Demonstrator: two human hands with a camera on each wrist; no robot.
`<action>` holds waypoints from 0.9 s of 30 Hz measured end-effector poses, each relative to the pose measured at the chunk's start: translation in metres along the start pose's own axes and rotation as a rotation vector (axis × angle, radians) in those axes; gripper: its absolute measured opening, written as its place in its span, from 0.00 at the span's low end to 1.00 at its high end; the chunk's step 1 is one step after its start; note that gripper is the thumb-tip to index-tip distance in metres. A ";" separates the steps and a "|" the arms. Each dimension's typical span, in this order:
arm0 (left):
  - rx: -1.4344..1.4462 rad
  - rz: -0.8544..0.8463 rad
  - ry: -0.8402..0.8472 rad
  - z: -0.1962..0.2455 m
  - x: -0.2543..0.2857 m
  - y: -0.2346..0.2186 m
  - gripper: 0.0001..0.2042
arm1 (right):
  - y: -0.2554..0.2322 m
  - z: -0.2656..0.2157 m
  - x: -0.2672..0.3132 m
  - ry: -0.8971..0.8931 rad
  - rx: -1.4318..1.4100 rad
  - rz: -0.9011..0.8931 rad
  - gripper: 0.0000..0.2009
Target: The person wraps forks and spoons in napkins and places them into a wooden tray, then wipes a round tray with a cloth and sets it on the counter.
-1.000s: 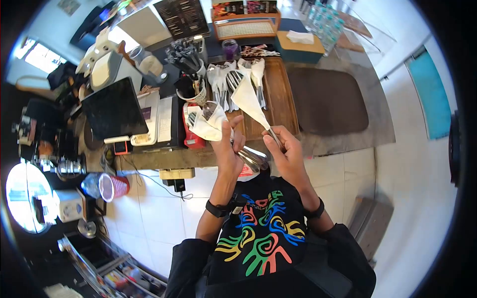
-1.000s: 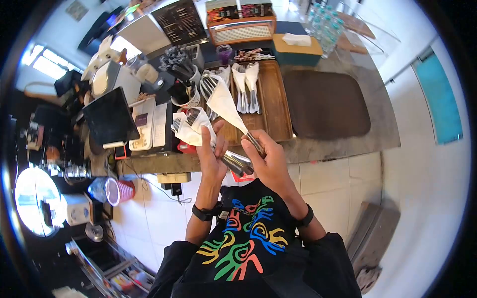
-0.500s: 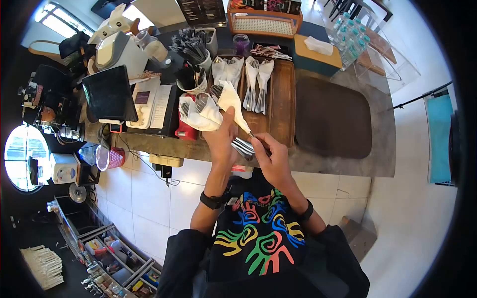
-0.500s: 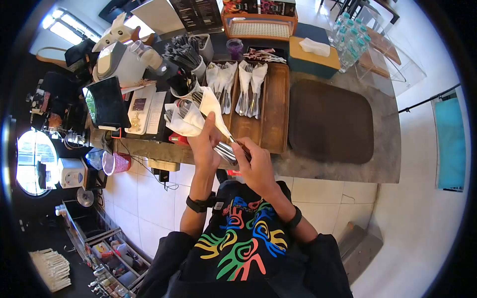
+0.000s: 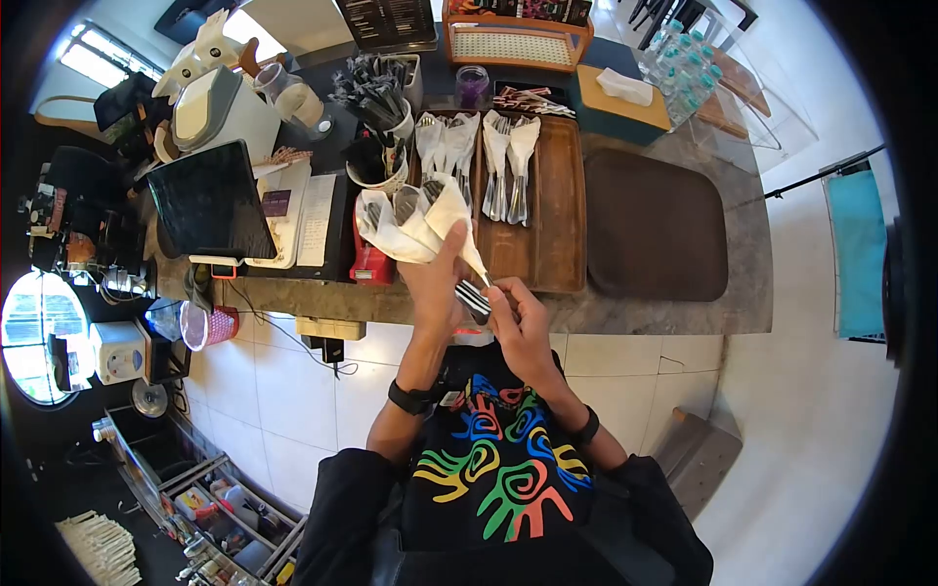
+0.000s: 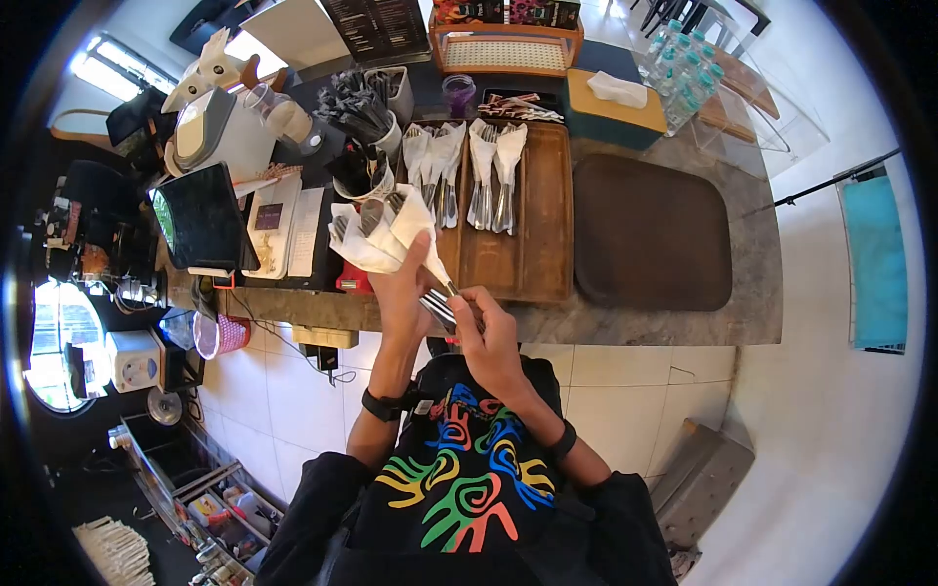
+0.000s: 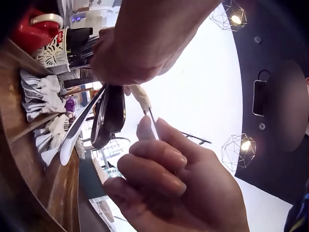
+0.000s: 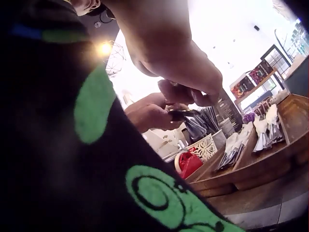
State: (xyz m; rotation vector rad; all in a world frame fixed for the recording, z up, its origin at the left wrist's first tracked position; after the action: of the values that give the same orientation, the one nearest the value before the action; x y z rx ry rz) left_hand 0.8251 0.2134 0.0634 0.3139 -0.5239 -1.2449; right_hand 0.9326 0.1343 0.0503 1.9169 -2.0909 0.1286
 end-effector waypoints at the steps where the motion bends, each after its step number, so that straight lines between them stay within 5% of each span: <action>1: -0.020 0.018 0.014 0.001 -0.006 -0.008 0.16 | 0.003 0.001 0.000 -0.008 0.025 0.011 0.10; 8: 0.011 0.034 0.132 0.015 -0.028 -0.018 0.19 | 0.011 0.005 0.003 0.006 0.081 0.012 0.11; 17: 0.021 -0.037 -0.034 0.019 -0.025 -0.029 0.17 | 0.016 0.000 0.000 0.026 0.049 0.004 0.11; 23: -0.019 0.097 0.107 0.024 -0.034 -0.031 0.13 | 0.011 0.004 0.002 -0.015 -0.002 -0.050 0.11; 27: -0.049 -0.077 0.073 0.020 -0.029 -0.044 0.10 | 0.009 -0.001 0.002 -0.011 0.002 -0.038 0.12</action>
State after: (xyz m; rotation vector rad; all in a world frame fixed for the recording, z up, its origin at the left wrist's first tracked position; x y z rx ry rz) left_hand 0.7723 0.2292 0.0520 0.3396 -0.4218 -1.3135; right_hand 0.9236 0.1335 0.0532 1.9619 -2.0605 0.1124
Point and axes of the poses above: each hand's wrist, its own x-axis away from the middle knuckle, its own y-axis out of the palm, z = x × y, the point moved 3 cm from there along -x, towards the middle knuckle, and after that the axes turned 3 degrees about y, right-handed, at the moved point
